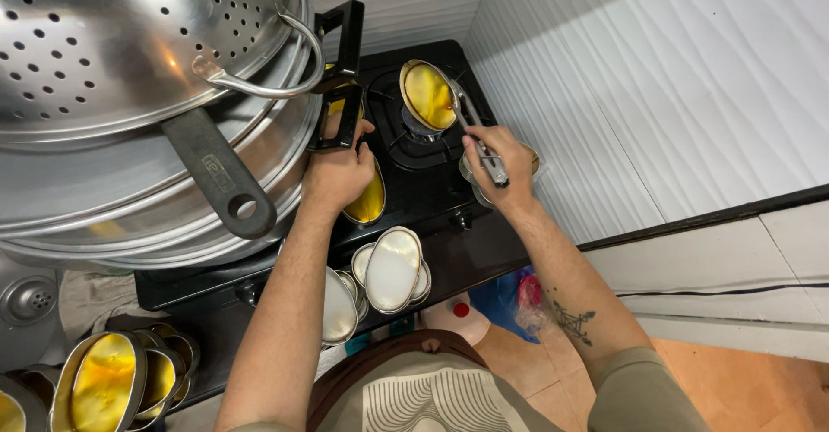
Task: The person uses tongs to hold small metal cups containing yellow liquid over gas burner flames, rotating and tilting each cup to heat it, then sets the heated cup aside and picks up the next one. The person repeats this cup-heating cycle at the stove throughout the episode.
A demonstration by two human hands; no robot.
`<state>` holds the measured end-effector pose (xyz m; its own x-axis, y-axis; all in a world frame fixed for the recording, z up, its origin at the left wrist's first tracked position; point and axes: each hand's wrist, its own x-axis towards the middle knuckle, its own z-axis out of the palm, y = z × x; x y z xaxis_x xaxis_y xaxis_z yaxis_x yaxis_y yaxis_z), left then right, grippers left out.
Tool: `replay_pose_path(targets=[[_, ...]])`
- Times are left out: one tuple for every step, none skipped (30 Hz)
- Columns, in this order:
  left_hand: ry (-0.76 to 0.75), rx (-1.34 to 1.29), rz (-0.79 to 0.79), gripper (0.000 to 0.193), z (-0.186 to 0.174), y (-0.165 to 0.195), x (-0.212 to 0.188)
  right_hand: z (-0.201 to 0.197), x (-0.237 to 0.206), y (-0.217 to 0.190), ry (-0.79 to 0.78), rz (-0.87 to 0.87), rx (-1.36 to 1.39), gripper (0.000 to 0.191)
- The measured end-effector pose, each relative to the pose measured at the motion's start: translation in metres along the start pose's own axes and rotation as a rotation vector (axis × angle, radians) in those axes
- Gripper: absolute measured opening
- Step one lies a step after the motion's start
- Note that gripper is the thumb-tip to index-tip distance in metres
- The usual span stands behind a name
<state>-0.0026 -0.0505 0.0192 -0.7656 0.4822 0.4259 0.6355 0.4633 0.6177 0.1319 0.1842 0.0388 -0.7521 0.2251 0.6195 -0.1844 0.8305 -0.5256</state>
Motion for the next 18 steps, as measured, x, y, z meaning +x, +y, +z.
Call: replay_pose_path(targets=[[-0.004,-0.007,-0.012,0.027,0.0,-0.001,0.0,-0.001,0.002,-0.003,-0.014,-0.038,-0.041,0.013],[-0.008,-0.014,-0.024,0.027,0.0,-0.001,0.0,-0.001,0.005,-0.006,-0.028,-0.076,-0.08,0.013],[-0.012,-0.021,-0.037,0.027,0.0,-0.001,-0.001,-0.001,0.006,-0.009,-0.042,-0.114,-0.12,0.013],[-0.018,-0.015,-0.04,0.027,0.0,-0.002,-0.001,0.0,0.009,-0.01,-0.07,-0.106,-0.156,0.014],[-0.024,-0.008,-0.043,0.027,-0.001,-0.002,-0.001,0.001,0.013,-0.011,-0.098,-0.097,-0.193,0.016],[-0.03,-0.002,-0.046,0.027,-0.001,-0.002,-0.001,0.001,0.016,-0.012,-0.126,-0.089,-0.23,0.018],[-0.033,-0.014,-0.056,0.027,-0.002,-0.001,-0.001,0.001,0.017,-0.014,-0.125,-0.119,-0.241,0.02],[-0.037,-0.026,-0.067,0.027,-0.002,-0.001,-0.001,-0.001,0.019,-0.015,-0.125,-0.15,-0.252,0.023],[-0.04,-0.038,-0.079,0.027,-0.003,-0.001,-0.001,-0.002,0.02,-0.016,-0.125,-0.18,-0.263,0.025],[-0.048,-0.037,-0.091,0.028,-0.004,-0.001,-0.001,-0.002,0.022,-0.018,-0.133,-0.189,-0.257,0.025],[-0.055,-0.035,-0.102,0.028,-0.005,-0.001,-0.001,-0.002,0.024,-0.019,-0.14,-0.198,-0.25,0.025],[-0.062,-0.035,-0.114,0.028,-0.006,-0.001,-0.002,-0.002,0.026,-0.02,-0.148,-0.208,-0.244,0.025],[-0.055,-0.047,-0.111,0.028,-0.006,-0.001,-0.002,-0.002,0.027,-0.022,-0.152,-0.209,-0.244,0.024],[-0.047,-0.06,-0.108,0.028,-0.006,-0.001,-0.002,-0.001,0.029,-0.023,-0.155,-0.211,-0.244,0.023],[-0.039,-0.072,-0.104,0.028,-0.007,-0.001,-0.003,0.0,0.03,-0.023,-0.158,-0.212,-0.244,0.022],[-0.031,-0.064,-0.102,0.029,-0.007,-0.002,-0.003,0.001,0.031,-0.024,-0.152,-0.219,-0.249,0.022],[-0.025,-0.057,-0.101,0.029,-0.008,-0.002,-0.003,0.002,0.032,-0.024,-0.146,-0.225,-0.255,0.021],[-0.02,-0.05,-0.1,0.029,-0.007,-0.002,-0.004,0.003,0.032,-0.024,-0.14,-0.229,-0.26,0.02]])
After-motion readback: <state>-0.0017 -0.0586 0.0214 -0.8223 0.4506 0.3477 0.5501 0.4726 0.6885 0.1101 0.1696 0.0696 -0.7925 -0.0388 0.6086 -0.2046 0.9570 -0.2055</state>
